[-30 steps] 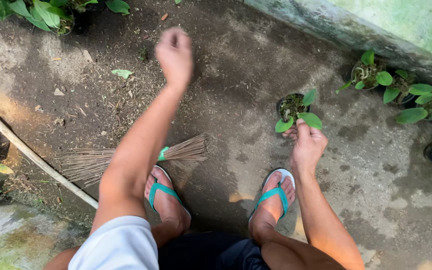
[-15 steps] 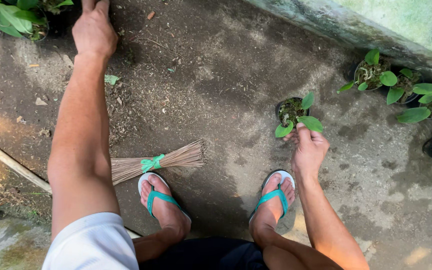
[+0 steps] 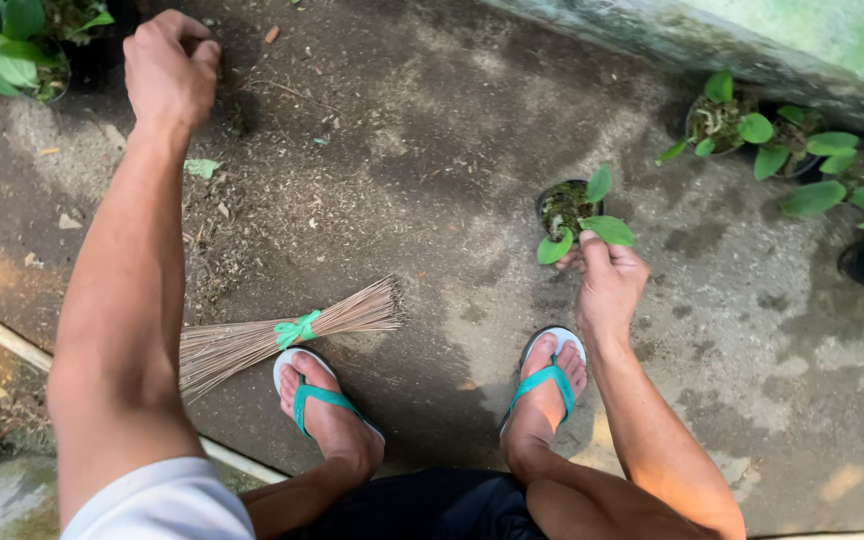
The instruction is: The person sweeps a concrete patio with a straw broom, then moves several potted plants to different positions along a low wall. The person also removes a large leaf from a plant and sweeps debris into a pile.
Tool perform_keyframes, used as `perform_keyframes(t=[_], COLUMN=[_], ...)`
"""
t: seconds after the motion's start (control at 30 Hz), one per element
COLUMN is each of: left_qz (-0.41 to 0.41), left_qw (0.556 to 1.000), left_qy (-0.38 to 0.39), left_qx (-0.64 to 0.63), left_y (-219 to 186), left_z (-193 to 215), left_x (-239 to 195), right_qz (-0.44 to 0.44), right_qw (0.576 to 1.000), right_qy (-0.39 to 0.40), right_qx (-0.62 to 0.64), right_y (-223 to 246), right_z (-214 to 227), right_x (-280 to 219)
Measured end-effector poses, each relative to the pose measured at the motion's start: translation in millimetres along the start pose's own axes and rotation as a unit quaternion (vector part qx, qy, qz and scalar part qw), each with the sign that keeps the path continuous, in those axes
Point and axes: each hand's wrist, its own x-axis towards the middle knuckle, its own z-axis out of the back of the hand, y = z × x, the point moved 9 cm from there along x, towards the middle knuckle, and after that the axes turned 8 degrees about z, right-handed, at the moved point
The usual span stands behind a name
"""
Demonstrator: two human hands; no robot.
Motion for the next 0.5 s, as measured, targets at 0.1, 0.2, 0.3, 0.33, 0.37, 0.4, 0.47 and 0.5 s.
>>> perform_keyframes(t=[0.1, 0.2, 0.3, 0.33, 0.37, 0.4, 0.47, 0.5], left_qz=[0.035, 0.040, 0.076, 0.072, 0.067, 0.065, 0.053, 0.045], left_qw=[0.982, 0.937, 0.870, 0.852, 0.834, 0.837, 0.835, 0.832], left_qy=[0.085, 0.190, 0.283, 0.298, 0.314, 0.329, 0.357, 0.370], left_qx=[-0.165, -0.291, -0.398, -0.423, -0.448, -0.433, -0.414, -0.411], left_y=[-52, -121, -182, -203, -222, -235, -259, -270], left_z=[-7, -29, -58, -67, -77, -86, -103, -111], left_x=[-20, -54, -99, -115, -129, -145, -176, -190], right_qz=[0.010, 0.024, 0.026, 0.026, 0.026, 0.027, 0.028, 0.023], right_qw=[1.000, 0.999, 0.998, 0.998, 0.998, 0.997, 0.997, 0.997], right_qy=[0.008, 0.017, 0.037, 0.046, 0.054, 0.055, 0.060, 0.057], right_qx=[-0.009, -0.021, -0.030, -0.030, -0.030, -0.036, -0.048, -0.045], right_y=[9, 10, 5, 3, 0, -3, -9, -11], right_z=[-3, -4, -3, -3, -3, -2, 1, 5], right_x=[-3, -3, -2, -1, 0, 1, 1, -1])
